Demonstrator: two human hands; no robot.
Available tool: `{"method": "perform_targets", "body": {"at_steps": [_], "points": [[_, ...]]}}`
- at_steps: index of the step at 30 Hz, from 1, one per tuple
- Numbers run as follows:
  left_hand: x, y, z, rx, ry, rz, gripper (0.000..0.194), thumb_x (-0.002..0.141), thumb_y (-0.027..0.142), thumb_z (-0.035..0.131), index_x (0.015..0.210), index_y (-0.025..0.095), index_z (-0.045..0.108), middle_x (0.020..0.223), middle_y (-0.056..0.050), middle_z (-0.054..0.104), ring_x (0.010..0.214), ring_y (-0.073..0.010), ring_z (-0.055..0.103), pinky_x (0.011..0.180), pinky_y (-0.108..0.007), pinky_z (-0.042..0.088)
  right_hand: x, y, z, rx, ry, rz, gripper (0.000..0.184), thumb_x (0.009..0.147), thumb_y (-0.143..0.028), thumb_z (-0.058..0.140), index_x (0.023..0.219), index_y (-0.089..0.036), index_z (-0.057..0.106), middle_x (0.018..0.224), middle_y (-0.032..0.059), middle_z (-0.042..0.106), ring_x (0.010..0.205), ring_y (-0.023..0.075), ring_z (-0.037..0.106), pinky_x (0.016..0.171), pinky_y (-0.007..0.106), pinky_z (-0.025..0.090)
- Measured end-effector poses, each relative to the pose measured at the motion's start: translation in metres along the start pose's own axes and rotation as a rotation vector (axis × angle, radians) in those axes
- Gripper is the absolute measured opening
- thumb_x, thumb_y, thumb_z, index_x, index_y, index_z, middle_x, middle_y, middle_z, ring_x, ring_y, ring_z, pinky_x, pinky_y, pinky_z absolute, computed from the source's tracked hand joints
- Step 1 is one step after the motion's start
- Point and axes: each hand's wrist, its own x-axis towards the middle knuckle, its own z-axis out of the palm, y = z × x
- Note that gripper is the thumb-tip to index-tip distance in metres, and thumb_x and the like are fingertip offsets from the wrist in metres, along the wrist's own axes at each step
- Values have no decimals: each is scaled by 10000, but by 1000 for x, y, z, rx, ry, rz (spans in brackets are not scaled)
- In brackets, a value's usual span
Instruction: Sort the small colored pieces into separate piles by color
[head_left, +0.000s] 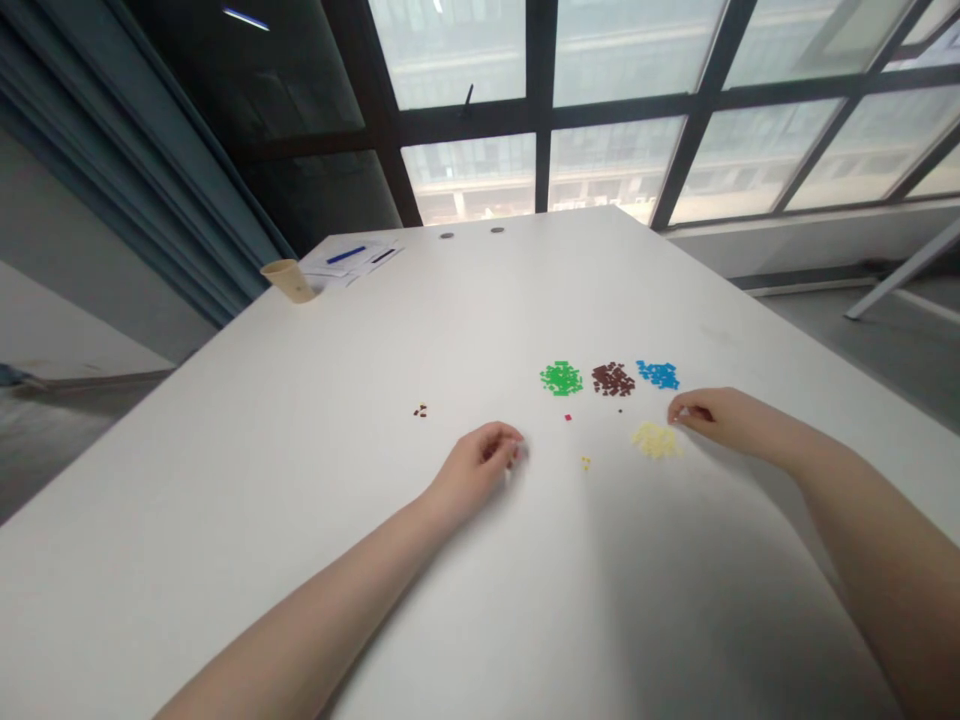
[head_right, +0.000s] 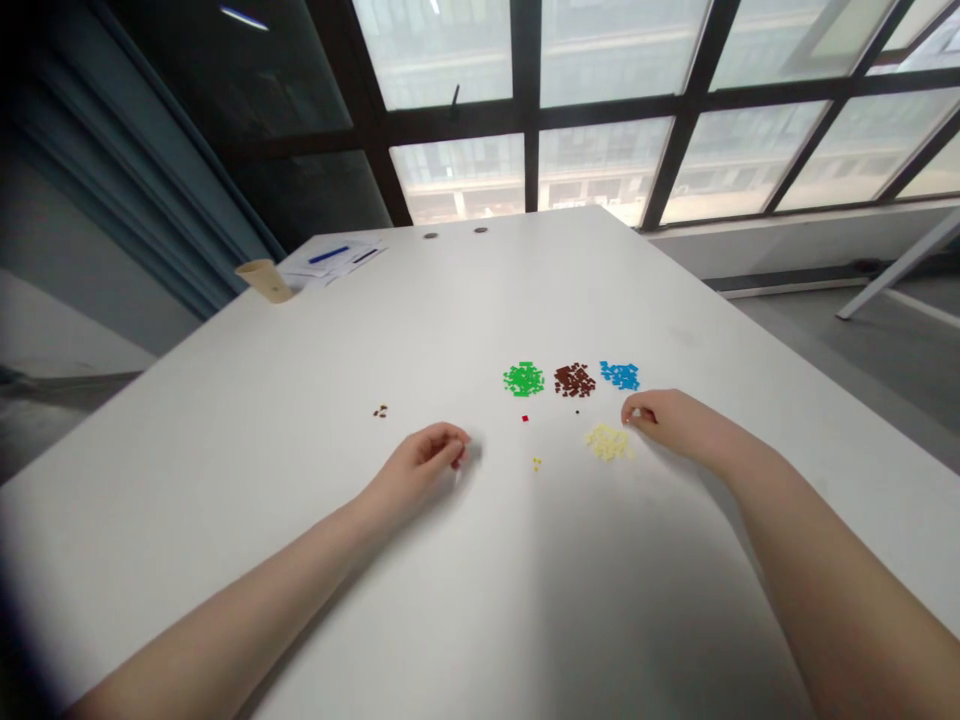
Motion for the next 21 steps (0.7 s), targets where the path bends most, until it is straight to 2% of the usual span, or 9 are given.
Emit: {"method": "perform_targets", "body": {"at_steps": [2,4,6,8,12,17,19,21], "points": [[6,0,-24,505,252,132,214,792,251,457,907,169,618,871,-88,602,822,-206,521,747,-324,367,0,0,-1,1,55,1,236,758,-316,418,795,-212,626,509,-3,491,485,134,433,495,242,311],[12,-3,-47,897,418,135,285,815,215,387,965,165,624,979,-120,578,937,-261,482,782,-375,343,-1,-4,-1,7,95,-4,240,773,-316,406,814,-210,617,511,-5,481,481,133,427,494,242,306],[16,-8,-62,1114,479,82,311,825,219,364,963,172,638,989,-127,569,949,-289,469,746,-395,344,-1,-11,-1,9,118,-16,239,780,-315,400,827,-209,610,530,-4,493,482,132,429,498,243,305],[18,-14,-69,1195,466,49,307,824,232,371,930,190,656,968,-121,571,928,-298,470,701,-393,346,-2,-20,-1,4,133,-35,237,783,-315,398,821,-206,605,557,2,515,489,131,438,507,244,310],[20,-25,-73,1166,419,56,293,813,216,387,877,193,672,937,-120,576,899,-298,473,675,-384,339,-4,-32,-2,-5,162,-73,238,793,-304,385,817,-204,600,600,12,551,531,139,479,534,245,330],[25,-31,-76,1015,439,127,245,791,223,435,797,166,673,861,-116,595,864,-263,486,745,-375,342,-5,-41,-2,-3,197,-116,226,805,-280,386,837,-203,596,671,25,598,597,154,530,571,252,368],[26,-26,-70,834,421,168,205,770,237,476,773,173,670,846,-95,603,853,-234,499,781,-356,347,-6,-48,-1,16,242,-155,225,815,-263,379,844,-197,592,748,40,625,656,162,557,606,260,392],[24,-18,-54,520,345,166,166,744,262,526,763,176,667,838,-72,613,825,-199,517,770,-318,361,-10,-60,2,58,311,-215,223,827,-246,374,856,-188,588,839,54,640,746,172,577,675,272,414]]}}
